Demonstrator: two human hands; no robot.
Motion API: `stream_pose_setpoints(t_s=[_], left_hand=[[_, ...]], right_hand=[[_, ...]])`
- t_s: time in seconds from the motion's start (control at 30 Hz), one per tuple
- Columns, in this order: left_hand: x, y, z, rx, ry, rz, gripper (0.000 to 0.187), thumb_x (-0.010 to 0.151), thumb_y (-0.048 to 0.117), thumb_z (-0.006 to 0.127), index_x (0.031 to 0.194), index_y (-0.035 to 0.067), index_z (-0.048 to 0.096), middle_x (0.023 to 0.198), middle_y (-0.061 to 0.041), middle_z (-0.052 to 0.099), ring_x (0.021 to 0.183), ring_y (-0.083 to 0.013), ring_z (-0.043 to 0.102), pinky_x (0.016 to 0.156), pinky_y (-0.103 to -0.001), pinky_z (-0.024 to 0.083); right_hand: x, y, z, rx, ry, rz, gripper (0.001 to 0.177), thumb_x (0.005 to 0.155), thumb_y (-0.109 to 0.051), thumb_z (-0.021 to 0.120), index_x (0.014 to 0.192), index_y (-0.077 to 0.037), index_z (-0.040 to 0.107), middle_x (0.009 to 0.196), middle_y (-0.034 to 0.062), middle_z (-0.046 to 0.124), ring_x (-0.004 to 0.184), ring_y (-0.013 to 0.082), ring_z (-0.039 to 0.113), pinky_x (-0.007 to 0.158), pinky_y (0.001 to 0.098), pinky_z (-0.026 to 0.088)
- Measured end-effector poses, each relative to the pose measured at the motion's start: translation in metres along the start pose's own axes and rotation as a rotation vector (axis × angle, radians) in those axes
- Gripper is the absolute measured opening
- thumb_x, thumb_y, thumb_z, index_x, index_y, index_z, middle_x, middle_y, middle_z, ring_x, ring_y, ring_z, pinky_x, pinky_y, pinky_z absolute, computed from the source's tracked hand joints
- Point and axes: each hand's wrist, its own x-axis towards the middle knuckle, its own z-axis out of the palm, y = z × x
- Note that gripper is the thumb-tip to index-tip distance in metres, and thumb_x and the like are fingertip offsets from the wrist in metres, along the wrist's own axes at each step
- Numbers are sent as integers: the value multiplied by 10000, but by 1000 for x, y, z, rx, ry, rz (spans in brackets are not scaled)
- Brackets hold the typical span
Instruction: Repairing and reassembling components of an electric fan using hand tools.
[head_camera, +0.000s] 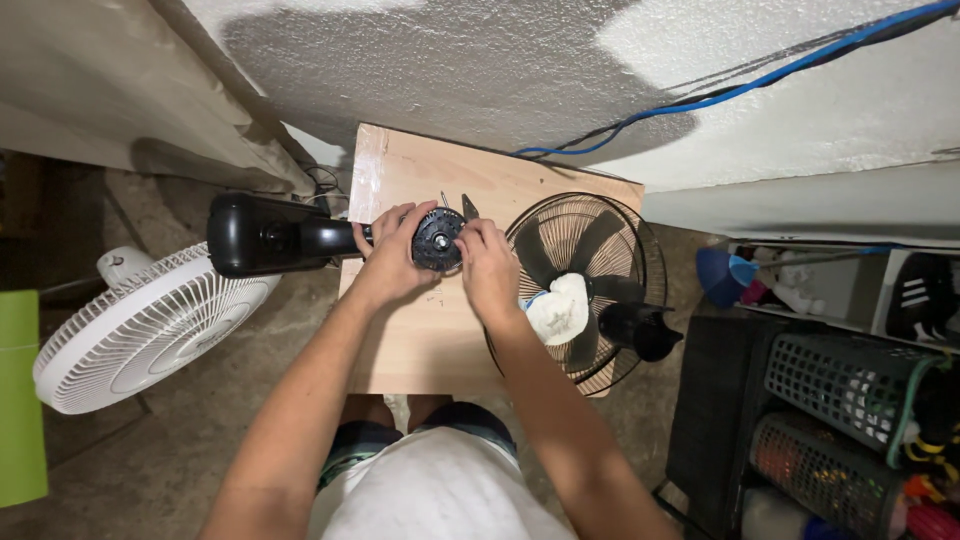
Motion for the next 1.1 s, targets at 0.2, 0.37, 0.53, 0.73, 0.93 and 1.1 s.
stream_pose_setpoints(t_s=[0.2,0.37,0.53,0.73,0.93,1.1], left_hand=[[-1,0,0,-8,12,4,1120,487,260,965,1484,321,458,1517,-78,420,1468,-310,296,1152,-731,-40],[-1,-1,0,-9,15,14,1123,486,268,970,1485,312,460,1517,-88,415,1465,-317,293,1150,-732,-38],[-3,6,-3,8,-6,-13,1131,470,277,971,1479,316,462,1517,-76,420,1467,-310,297,1153,-725,-16],[-2,2,1,3,12,9,1121,481,269,972,1478,294,459,1506,-88,421,1459,-318,295,1144,-730,-21],[-2,2,-1,-6,9,5,1108,488,257,971,1474,299,468,1497,-82,431,1462,-314,298,1149,-731,-28],[-4,5,-2,-18,14,10,1112,483,250,973,1471,292,465,1485,-70,442,1451,-306,310,1156,-726,-24]], right_hand=[[3,-2,-3,15,-1,17,104,900,-108,741,986,-61,707,1086,68,639,980,285,657,794,412,543],[1,8,-3,150,63,25,130,925,-62,684,1051,-53,717,1097,94,654,982,296,676,834,389,559],[1,57,32,464,205,397,166,1010,-44,570,1125,-60,688,1093,111,667,922,271,731,818,342,600],[21,78,48,141,-217,359,104,884,-109,703,968,-107,763,973,142,679,905,344,690,790,437,557],[27,77,59,-179,-471,74,148,835,-81,641,931,-123,746,1077,124,669,995,358,677,827,487,554],[35,59,42,-207,-650,115,210,778,-215,712,962,-128,766,1125,155,655,1004,383,667,814,518,542]])
